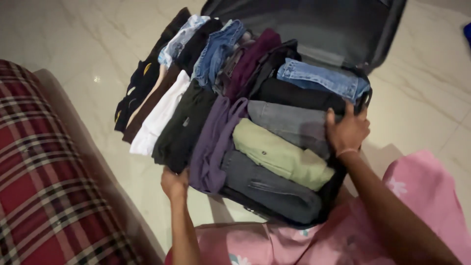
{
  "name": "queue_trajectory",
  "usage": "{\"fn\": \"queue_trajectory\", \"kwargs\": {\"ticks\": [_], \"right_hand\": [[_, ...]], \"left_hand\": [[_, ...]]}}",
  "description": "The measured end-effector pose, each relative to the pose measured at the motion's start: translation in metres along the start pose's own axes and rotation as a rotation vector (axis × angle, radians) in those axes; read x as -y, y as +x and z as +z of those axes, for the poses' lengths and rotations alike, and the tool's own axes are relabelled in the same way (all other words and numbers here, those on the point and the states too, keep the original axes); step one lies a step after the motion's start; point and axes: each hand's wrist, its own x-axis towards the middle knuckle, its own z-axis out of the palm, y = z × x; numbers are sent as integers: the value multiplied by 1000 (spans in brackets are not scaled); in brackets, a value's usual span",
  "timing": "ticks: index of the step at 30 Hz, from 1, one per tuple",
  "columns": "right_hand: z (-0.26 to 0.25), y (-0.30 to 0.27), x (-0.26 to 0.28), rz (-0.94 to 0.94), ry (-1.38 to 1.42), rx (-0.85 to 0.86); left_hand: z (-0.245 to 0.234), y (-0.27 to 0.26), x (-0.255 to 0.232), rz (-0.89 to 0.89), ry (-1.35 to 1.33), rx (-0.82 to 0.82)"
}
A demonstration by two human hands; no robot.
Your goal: Pack various items of clothing into a suitcase.
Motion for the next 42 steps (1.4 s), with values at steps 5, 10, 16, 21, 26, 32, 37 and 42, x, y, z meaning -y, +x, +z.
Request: {"fn": "queue_trajectory", "kwargs": {"ticks": [5, 10, 16, 21, 26, 32, 37, 42], "right_hand": [[26, 60, -45, -237, -83, -53], [37, 117, -58, -301, -115, 26], [49, 139, -34, -293, -37, 197], [58, 129, -16, -304, -7, 245], [2, 0, 85, -714, 93, 102], [-14, -95, 167, -704, 102, 354], [-18, -107, 158, -684, -33, 227], [-21, -106, 158, -672, -152, 227]], "left_hand": [[19, -99, -1, 4, -89, -43], [3, -201, -41, -29, -245, -20], [-45, -211, -69, 22, 32, 306], [-116, -156, -119, 113, 139, 567], [-125, -88, -142, 295, -120, -132], [-91, 33, -110, 466, 141, -490], [-36, 130, -46, 141, 265, -431], [-123, 95, -106, -237, 155, -78]]}}
